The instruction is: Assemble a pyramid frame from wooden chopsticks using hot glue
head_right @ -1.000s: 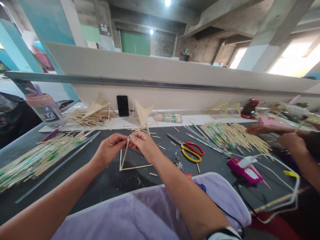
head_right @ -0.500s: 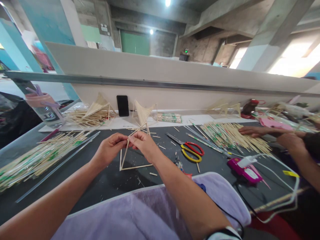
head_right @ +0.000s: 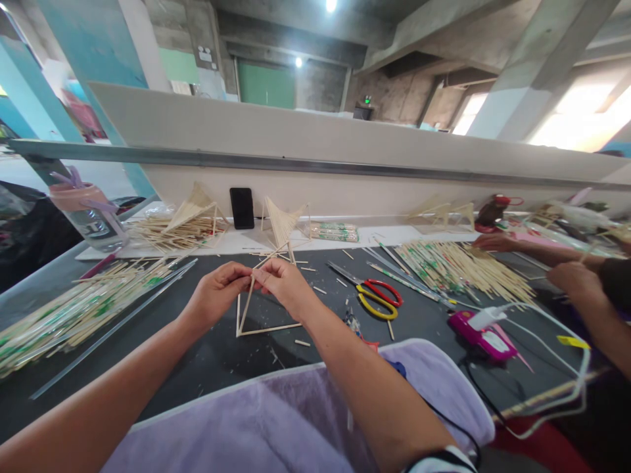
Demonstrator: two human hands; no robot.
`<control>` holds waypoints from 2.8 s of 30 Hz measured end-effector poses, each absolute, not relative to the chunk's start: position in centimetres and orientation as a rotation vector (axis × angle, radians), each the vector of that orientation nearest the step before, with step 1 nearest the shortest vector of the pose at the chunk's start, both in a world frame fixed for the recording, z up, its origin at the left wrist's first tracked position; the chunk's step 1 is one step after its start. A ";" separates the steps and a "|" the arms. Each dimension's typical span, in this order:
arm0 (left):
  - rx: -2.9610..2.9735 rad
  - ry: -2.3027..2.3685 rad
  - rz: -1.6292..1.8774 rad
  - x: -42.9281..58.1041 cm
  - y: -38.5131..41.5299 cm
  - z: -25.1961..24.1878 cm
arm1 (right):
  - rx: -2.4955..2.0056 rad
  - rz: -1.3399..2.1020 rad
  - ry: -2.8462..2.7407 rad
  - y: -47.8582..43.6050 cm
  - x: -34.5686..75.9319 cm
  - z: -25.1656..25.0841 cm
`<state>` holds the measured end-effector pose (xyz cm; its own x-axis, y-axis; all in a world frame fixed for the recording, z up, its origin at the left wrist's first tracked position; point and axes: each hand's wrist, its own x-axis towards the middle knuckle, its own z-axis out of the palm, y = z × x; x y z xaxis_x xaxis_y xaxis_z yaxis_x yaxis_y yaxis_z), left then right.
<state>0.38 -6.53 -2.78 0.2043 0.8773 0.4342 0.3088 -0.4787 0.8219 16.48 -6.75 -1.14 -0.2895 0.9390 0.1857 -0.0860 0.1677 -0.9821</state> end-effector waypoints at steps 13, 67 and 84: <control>1.908 1.090 1.259 0.4 -6.6 -2.7 | -0.905 1.233 -1.511 -6.8 16.5 -1.1; 2.540 1.187 0.872 -2.7 -4.8 1.8 | -0.997 0.944 -1.716 -5.2 16.7 -1.9; 2.158 1.159 0.694 -0.9 -6.3 6.2 | -0.980 1.017 -1.666 -5.4 16.5 -1.7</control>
<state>-0.87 -6.26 6.25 0.4856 0.8581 0.1668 0.5524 -0.4491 0.7022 16.48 -5.38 -1.66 -0.2582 0.9199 0.2950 0.1584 0.3416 -0.9264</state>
